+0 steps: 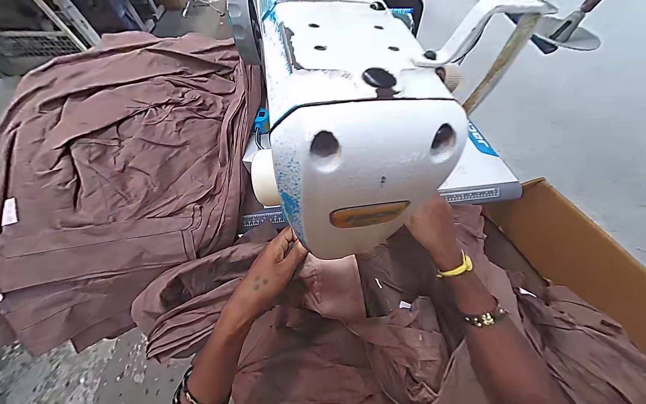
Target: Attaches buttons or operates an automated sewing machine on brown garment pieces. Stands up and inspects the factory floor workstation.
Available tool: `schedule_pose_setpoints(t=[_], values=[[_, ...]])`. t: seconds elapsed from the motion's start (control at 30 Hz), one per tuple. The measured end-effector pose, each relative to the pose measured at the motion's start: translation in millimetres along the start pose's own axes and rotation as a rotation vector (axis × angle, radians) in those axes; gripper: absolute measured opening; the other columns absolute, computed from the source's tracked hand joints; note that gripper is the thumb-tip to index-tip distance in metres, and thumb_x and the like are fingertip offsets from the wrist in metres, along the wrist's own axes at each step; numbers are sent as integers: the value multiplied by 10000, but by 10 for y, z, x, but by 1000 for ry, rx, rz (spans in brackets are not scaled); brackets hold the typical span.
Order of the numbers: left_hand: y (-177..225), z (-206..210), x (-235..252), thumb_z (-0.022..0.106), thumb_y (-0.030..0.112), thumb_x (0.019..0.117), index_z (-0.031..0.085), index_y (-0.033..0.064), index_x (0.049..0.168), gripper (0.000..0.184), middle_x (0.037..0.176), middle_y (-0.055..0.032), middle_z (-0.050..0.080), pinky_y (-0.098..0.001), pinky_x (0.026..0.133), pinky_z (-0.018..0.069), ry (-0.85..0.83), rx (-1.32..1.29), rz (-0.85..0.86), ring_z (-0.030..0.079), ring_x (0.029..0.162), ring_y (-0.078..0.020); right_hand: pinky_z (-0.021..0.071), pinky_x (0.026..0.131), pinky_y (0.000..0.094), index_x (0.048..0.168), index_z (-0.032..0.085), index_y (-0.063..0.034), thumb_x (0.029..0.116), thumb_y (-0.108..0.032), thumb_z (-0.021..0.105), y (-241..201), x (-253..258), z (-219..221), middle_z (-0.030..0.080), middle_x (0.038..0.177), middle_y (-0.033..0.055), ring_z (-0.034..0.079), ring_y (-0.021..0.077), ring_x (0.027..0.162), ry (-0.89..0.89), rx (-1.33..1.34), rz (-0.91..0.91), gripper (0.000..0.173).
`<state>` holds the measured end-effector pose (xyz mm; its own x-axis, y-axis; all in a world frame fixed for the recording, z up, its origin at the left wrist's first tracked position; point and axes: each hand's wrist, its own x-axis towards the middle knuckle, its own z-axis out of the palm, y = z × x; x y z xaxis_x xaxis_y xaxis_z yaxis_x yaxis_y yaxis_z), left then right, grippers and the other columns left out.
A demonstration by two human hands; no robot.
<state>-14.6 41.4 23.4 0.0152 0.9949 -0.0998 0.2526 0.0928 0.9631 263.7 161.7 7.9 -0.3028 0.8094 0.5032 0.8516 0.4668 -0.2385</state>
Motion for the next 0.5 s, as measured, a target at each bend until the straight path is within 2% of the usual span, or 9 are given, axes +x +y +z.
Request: schedule_pose_setpoints(t=[0.07, 0.17, 0.23, 0.37, 0.43, 0.5], values=[[1, -1, -7, 526, 167, 1032, 572, 131, 957, 95, 772, 105, 558, -142, 671, 473, 2, 1, -5, 550, 700, 55, 530, 768, 602, 1152, 735, 16, 990, -139, 627, 64, 120, 72, 671, 1017, 272, 659, 479, 962, -53, -8, -38, 249], [1, 5, -27, 528, 178, 1034, 593, 114, 970, 111, 778, 96, 574, -157, 685, 482, 14, 19, -29, 562, 711, 47, 515, 806, 603, 1170, 719, 25, 998, -147, 621, 67, 199, 183, 669, 1086, 273, 648, 481, 1022, -86, -16, -83, 262], [-35, 11, -34, 537, 189, 1031, 600, 116, 959, 120, 771, 97, 568, -154, 674, 470, 21, 23, -28, 551, 702, 44, 516, 803, 601, 1104, 728, 36, 993, -117, 621, 55, 198, 227, 662, 1068, 276, 648, 483, 1000, -92, -25, -82, 218], [-164, 10, -29, 554, 228, 1024, 600, 143, 945, 125, 772, 107, 565, -144, 652, 453, 27, -42, 10, 539, 685, 40, 558, 789, 560, 952, 739, 31, 975, -128, 641, 105, 151, 247, 691, 965, 246, 685, 450, 936, 61, 40, -115, 188], [-174, -4, -27, 554, 222, 1026, 595, 146, 937, 124, 772, 105, 560, -147, 646, 452, 18, -62, -2, 537, 681, 35, 562, 778, 542, 957, 741, 22, 977, -159, 648, 136, 133, 233, 693, 947, 234, 690, 433, 907, 94, 62, -130, 204], [-140, -9, -30, 554, 194, 1023, 584, 152, 917, 118, 761, 116, 552, -140, 648, 455, 21, -70, -17, 535, 678, 46, 561, 788, 554, 1039, 742, 34, 983, -158, 645, 116, 144, 190, 693, 990, 249, 691, 444, 930, 43, 34, -139, 222]])
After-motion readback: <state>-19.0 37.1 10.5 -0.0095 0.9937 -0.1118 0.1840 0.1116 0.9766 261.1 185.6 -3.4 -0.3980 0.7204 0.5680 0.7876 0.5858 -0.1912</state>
